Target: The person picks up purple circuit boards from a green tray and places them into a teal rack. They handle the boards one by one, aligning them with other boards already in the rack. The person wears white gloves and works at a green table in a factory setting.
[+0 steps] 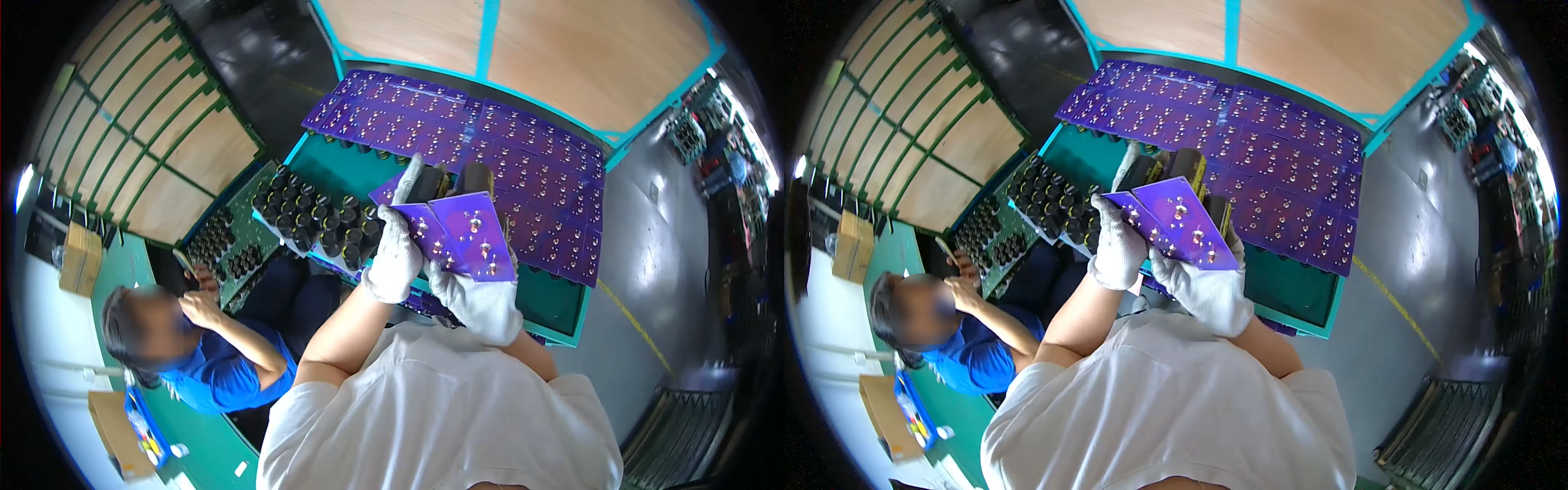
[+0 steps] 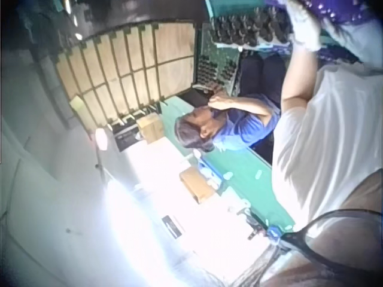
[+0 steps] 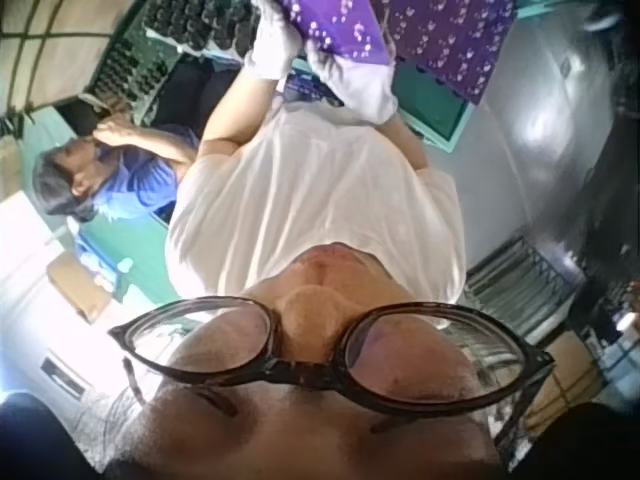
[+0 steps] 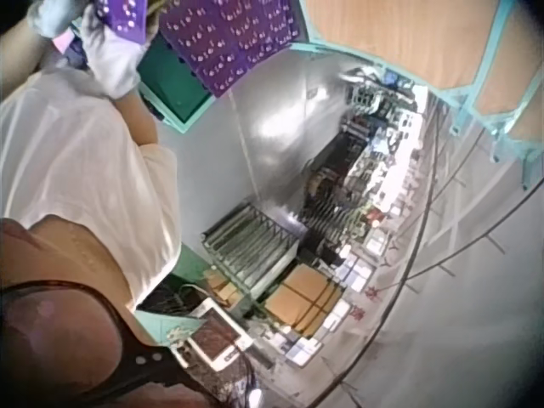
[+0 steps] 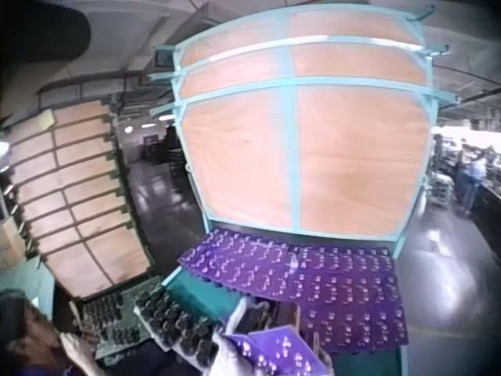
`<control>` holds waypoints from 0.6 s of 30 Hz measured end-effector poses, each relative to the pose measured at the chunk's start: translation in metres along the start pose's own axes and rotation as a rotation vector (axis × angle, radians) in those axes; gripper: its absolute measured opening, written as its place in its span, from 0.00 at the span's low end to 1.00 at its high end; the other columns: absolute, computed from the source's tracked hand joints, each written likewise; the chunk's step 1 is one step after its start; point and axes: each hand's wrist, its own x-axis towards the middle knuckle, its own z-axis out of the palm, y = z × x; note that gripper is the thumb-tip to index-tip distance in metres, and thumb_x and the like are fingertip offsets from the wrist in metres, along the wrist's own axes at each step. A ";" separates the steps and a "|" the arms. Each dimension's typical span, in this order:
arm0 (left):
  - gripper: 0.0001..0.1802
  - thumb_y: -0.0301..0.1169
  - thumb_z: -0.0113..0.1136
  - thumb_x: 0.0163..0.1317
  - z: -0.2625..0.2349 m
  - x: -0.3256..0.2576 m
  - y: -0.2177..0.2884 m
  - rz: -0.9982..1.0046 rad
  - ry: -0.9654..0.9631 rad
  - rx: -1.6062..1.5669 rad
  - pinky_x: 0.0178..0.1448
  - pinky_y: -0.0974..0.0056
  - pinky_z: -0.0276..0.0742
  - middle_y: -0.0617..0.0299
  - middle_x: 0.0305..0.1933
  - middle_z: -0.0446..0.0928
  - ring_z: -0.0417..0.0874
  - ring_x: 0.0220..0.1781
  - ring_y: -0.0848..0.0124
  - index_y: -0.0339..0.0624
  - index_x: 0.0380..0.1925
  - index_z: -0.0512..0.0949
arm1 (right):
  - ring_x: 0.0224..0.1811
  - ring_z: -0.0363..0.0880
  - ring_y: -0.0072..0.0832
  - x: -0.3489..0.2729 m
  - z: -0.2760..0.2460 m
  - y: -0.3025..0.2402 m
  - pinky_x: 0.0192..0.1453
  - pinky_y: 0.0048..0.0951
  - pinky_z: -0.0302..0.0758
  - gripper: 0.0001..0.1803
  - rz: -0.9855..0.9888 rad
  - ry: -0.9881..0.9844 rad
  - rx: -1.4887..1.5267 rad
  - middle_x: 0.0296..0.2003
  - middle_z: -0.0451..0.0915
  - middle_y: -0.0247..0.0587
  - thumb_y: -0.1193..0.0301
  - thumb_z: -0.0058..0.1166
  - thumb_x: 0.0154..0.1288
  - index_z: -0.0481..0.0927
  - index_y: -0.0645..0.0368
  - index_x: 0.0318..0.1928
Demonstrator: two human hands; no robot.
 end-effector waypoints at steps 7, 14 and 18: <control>0.60 0.79 0.22 0.54 0.012 -0.007 0.023 -0.181 -0.037 0.006 0.76 0.53 0.54 0.49 0.76 0.52 0.58 0.75 0.57 0.43 0.75 0.45 | 0.63 0.70 0.50 -0.019 0.004 0.006 0.67 0.52 0.70 0.38 0.110 0.059 -0.107 0.62 0.67 0.54 0.44 0.45 0.67 0.63 0.60 0.66; 0.47 0.46 0.66 0.60 -0.022 0.014 -0.005 0.069 -0.235 -0.044 0.67 0.54 0.69 0.47 0.69 0.64 0.70 0.67 0.57 0.39 0.72 0.54 | 0.64 0.68 0.50 -0.035 -0.001 0.009 0.68 0.51 0.70 0.39 0.275 0.025 0.017 0.64 0.65 0.54 0.44 0.45 0.68 0.59 0.60 0.68; 0.42 0.55 0.63 0.57 -0.031 0.022 0.017 0.186 -0.482 0.007 0.70 0.51 0.64 0.44 0.70 0.63 0.69 0.68 0.54 0.36 0.64 0.68 | 0.64 0.68 0.53 -0.040 -0.005 0.015 0.67 0.52 0.70 0.39 0.326 -0.070 0.027 0.65 0.65 0.52 0.42 0.42 0.68 0.59 0.54 0.70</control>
